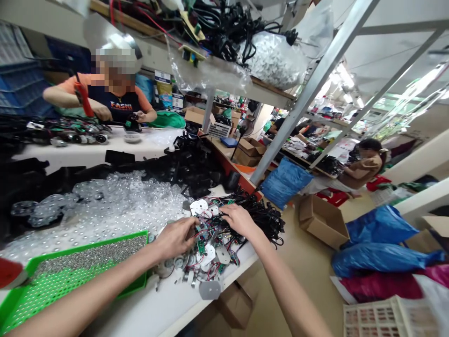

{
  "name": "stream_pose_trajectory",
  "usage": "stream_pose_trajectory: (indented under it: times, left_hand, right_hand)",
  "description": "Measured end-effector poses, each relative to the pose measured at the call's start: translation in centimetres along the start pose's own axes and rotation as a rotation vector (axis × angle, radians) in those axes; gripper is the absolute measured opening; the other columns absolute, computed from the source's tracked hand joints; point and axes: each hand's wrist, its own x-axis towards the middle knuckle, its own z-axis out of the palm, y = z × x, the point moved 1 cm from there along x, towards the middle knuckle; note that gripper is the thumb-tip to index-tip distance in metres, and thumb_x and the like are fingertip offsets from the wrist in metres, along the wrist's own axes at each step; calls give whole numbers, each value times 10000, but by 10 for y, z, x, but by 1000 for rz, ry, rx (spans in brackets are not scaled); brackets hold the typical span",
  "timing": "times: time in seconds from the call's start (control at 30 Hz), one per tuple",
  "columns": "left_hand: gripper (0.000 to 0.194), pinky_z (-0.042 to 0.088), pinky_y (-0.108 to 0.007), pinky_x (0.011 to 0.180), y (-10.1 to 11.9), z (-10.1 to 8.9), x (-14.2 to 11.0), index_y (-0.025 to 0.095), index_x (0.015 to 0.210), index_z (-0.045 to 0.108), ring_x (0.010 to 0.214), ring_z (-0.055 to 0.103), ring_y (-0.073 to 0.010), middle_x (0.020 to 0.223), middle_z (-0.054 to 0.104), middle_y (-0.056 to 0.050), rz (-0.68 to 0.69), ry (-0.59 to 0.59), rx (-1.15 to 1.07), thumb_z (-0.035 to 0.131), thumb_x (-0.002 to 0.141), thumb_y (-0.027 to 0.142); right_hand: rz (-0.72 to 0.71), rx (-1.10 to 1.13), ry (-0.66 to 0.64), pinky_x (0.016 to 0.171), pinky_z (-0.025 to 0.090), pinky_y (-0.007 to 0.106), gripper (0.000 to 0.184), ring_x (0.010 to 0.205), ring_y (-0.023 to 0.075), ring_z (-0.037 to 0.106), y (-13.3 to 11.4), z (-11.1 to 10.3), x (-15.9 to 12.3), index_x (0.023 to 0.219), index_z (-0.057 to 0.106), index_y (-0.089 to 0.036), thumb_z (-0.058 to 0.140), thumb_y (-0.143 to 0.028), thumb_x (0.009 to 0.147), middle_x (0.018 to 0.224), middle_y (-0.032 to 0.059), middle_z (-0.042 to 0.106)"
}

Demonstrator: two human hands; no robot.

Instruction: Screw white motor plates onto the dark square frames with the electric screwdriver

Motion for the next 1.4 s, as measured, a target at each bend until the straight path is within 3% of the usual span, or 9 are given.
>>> stream_pose_trajectory:
  times: [0.2, 0.43, 0.57, 0.67, 0.87, 0.97, 1.13, 1.27, 1.4]
  left_hand:
    - [203, 475, -296, 686, 12, -4, -13, 183, 913, 604, 801, 621, -202, 883, 661, -62, -48, 23, 132, 436, 874, 77]
    - [81, 453, -387, 845, 32, -15, -22, 185, 885, 591, 996, 576, -262, 1062, 634, -93, -34, 149, 93, 535, 827, 189]
    - [93, 431, -279, 637, 18, -10, -19, 227, 929, 582, 722, 618, -187, 817, 673, 6, -215, 61, -97, 504, 878, 229]
    - [129, 409, -268, 633, 8, -6, -21, 238, 1017, 577, 774, 623, -192, 884, 676, -12, -183, 186, 7, 478, 934, 241]
    - [223, 420, -275, 631, 20, 9, -37, 217, 919, 631, 744, 594, -192, 792, 631, -41, 14, 324, 172, 442, 924, 99]
    - [168, 440, -249, 634, 26, 22, -46, 227, 925, 631, 741, 610, -165, 830, 631, -18, 26, 269, -33, 475, 931, 163]
    - [128, 491, -274, 732, 21, 28, -56, 234, 959, 651, 833, 641, -180, 909, 655, -10, -75, 161, -304, 557, 884, 193]
    - [171, 513, -346, 782, 22, 8, -50, 233, 1005, 639, 877, 649, -210, 973, 674, -23, -162, 228, -480, 566, 891, 337]
    - [528, 461, -463, 931, 23, -21, -32, 212, 1281, 493, 1100, 577, -287, 1215, 610, -98, -284, 517, -477, 645, 815, 408]
  right_hand:
    - [-86, 150, 9, 878, 459, 338, 127, 923, 209, 646, -11, 3, 10, 906, 760, -231, 649, -251, 848, 887, 61, 738]
    - [-85, 369, 114, 832, 502, 273, 251, 872, 172, 691, -27, -33, 11, 998, 752, -218, 520, -220, 904, 970, 42, 755]
    - [-104, 394, -105, 708, 510, 231, 241, 797, 180, 707, -39, -49, 13, 1036, 749, -251, 659, -314, 821, 921, -5, 770]
    - [-110, 258, -201, 642, 488, 206, 208, 741, 167, 708, -51, -53, 16, 979, 764, -285, 697, -362, 797, 841, -24, 773]
    - [61, 67, 138, 735, 499, 310, 229, 827, 257, 708, -77, -43, 25, 825, 763, -157, 562, -244, 890, 829, 137, 754]
    - [77, 137, 371, 817, 501, 288, 285, 901, 204, 697, -82, -45, 25, 984, 734, -186, 476, -301, 948, 972, 99, 748]
    - [25, 429, 784, 721, 537, 261, 249, 764, 167, 694, -76, -73, 20, 883, 737, -179, 539, -328, 913, 858, 50, 751]
    - [-142, 425, 896, 633, 517, 252, 190, 662, 142, 659, -77, -113, 21, 880, 739, -195, 583, -303, 896, 797, 27, 734]
    - [-366, 211, 832, 652, 508, 247, 194, 655, 133, 646, -93, -146, 28, 909, 740, -203, 574, -303, 912, 764, 28, 719]
